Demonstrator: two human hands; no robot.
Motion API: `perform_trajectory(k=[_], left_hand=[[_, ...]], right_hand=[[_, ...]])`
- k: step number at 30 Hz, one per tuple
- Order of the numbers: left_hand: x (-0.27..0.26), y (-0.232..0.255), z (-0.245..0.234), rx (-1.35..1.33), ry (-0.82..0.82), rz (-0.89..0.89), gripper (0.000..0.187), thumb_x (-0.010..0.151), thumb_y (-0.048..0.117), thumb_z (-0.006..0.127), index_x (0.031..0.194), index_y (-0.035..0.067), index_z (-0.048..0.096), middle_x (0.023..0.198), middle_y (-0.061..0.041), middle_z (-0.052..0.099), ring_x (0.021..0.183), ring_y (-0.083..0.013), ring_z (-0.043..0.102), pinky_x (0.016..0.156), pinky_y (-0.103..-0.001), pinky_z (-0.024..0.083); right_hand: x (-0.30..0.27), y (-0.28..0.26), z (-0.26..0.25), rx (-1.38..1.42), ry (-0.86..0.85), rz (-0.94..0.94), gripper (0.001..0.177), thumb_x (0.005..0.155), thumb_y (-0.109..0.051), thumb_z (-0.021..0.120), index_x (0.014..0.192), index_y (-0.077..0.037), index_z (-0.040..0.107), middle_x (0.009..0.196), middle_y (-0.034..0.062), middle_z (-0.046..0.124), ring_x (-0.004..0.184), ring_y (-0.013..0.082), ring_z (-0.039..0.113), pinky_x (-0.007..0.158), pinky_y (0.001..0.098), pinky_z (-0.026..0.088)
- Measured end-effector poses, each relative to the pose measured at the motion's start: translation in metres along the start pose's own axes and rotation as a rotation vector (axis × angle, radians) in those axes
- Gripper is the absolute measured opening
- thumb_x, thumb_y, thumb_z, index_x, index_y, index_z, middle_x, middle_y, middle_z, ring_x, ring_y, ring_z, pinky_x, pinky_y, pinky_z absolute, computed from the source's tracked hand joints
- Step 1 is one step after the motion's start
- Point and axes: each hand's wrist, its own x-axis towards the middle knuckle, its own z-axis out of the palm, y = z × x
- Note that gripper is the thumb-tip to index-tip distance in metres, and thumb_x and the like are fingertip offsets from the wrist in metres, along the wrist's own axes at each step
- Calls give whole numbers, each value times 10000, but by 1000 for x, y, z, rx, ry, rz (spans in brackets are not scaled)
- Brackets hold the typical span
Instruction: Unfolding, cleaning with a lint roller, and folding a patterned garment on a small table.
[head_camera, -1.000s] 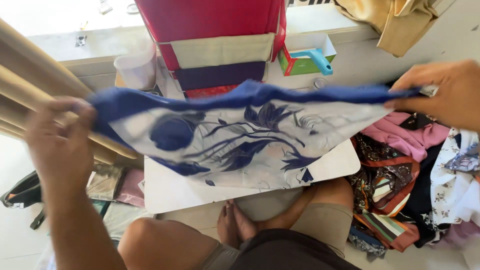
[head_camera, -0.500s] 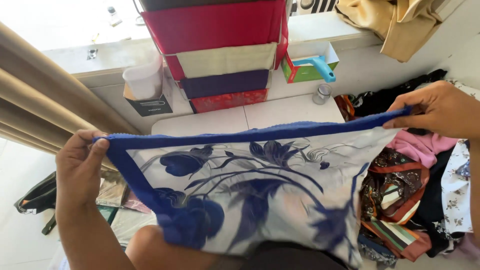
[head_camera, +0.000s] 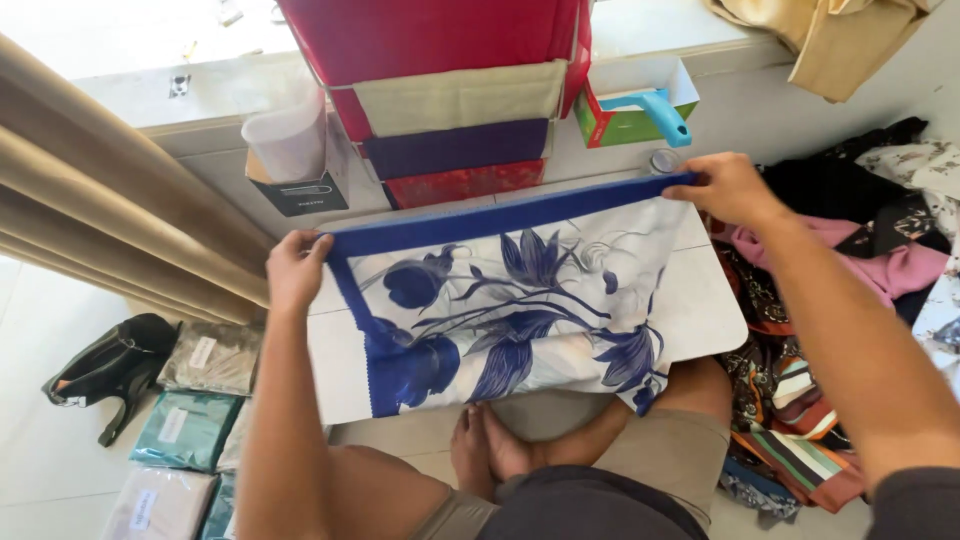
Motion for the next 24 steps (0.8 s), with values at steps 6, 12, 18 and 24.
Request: perform_trajectory(k=[6,12,18,24], left_hand=[[26,15,81,141,430,-12,153,988,173,686,1048,49,753,891,-143,736,848,-360,751,728,-446,601],[-70,62,120,254,448,27,469,953,153,743,1339,58,494,1232,-147,567,1220,-378,541,1085,-522,378],[-156,-2,164,657,-157,134,833,942,661,525,1606,187,357,1687,-186,267,1557,-378,232,1211,-706,96],[-145,9,136,687,-332,285,862,951,776,374,1596,204,387,1682,-163,291,1570,-338,218,1245,-647,35]], right_hand=[[70,61,126,-140,495,96,365,818,-326,853,1163,-263,752,1010,36,766,961,275,730,835,431,575],[-25,-25,178,-52,462,-153,551,856,-162,810,1319,-18,550,1202,195,583,1032,387,612,900,526,484],[-64,2,229,-362,-20,-267,807,906,-638,629,1553,-192,444,1622,205,343,1482,447,323,1182,659,214],[-112,17,240,-344,4,-115,851,936,-611,598,1613,-154,358,1628,269,321,1493,478,288,1211,650,146]])
